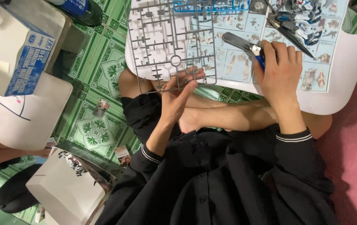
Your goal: Cutting plastic model parts from a runner using nippers and following instructions to assemble a toy model.
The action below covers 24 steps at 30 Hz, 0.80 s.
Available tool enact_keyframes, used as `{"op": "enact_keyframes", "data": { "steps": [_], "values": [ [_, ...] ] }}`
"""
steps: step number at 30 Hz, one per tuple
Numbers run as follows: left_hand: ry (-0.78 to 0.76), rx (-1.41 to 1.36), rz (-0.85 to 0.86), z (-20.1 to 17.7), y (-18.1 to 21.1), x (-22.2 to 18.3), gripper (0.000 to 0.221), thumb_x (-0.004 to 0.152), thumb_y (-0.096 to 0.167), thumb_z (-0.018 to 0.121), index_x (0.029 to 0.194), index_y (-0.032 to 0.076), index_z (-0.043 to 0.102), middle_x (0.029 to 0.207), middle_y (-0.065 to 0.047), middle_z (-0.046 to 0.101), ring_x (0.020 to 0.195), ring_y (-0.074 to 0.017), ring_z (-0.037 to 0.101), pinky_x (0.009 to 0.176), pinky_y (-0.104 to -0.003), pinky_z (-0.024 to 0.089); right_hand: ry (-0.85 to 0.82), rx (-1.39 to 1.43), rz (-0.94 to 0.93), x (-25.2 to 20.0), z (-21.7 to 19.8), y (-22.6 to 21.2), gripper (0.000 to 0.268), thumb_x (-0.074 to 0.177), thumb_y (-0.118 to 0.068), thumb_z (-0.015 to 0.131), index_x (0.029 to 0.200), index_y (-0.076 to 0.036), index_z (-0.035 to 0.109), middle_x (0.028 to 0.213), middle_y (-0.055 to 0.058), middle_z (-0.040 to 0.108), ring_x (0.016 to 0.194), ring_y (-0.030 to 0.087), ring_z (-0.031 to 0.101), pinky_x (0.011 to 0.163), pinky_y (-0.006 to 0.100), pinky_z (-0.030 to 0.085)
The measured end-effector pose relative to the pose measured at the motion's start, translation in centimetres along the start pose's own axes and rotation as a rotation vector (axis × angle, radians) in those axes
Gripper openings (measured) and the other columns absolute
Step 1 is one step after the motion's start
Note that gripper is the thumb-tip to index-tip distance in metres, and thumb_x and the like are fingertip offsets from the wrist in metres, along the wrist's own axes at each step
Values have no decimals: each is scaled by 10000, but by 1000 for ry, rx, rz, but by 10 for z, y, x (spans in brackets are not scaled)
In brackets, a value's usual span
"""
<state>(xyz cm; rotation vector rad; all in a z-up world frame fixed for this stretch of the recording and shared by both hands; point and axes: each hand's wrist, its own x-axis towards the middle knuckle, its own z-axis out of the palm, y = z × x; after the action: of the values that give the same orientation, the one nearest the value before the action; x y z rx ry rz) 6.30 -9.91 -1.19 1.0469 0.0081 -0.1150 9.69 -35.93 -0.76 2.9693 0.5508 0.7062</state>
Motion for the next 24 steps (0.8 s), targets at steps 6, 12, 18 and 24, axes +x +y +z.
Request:
{"op": "enact_keyframes", "data": {
  "steps": [6, 12, 18, 24],
  "values": [
    [-12, 7, 34, -4, 4, -1, 203, 940, 83, 638, 1134, 37, 597, 1188, -178, 630, 1138, -335, 632, 1040, -420, 520, -16, 4, -8, -3, 1, 4, 268, 1051, -267, 647, 1217, -55, 648, 1084, 82, 608, 861, 245, 533, 720, 332, 395],
    [-36, 11, 69, -10, 13, -14, 153, 963, 25, 584, 1113, 2, 565, 1220, -199, 591, 1065, -341, 655, 960, -428, 596, -21, 53, 37, -8, -11, 11, 322, 964, -106, 760, 1250, -8, 649, 1115, 127, 596, 894, 282, 542, 723, 367, 427],
    [-24, 87, 45, -32, 18, -28, 332, 961, 56, 576, 1254, -77, 493, 1143, -267, 627, 995, -339, 678, 886, -406, 605, -143, 69, 49, -10, -18, 18, 302, 1010, -148, 749, 1264, -11, 662, 1079, 119, 584, 922, 288, 544, 773, 385, 458],
    [88, 97, -48, -44, 15, -41, 325, 930, 33, 588, 1219, -88, 502, 1136, -266, 619, 1087, -354, 631, 885, -444, 611, -196, 175, 112, -22, -21, 34, 278, 949, -173, 748, 1196, -58, 692, 980, 92, 595, 916, 285, 585, 699, 400, 491]
  ]
}}
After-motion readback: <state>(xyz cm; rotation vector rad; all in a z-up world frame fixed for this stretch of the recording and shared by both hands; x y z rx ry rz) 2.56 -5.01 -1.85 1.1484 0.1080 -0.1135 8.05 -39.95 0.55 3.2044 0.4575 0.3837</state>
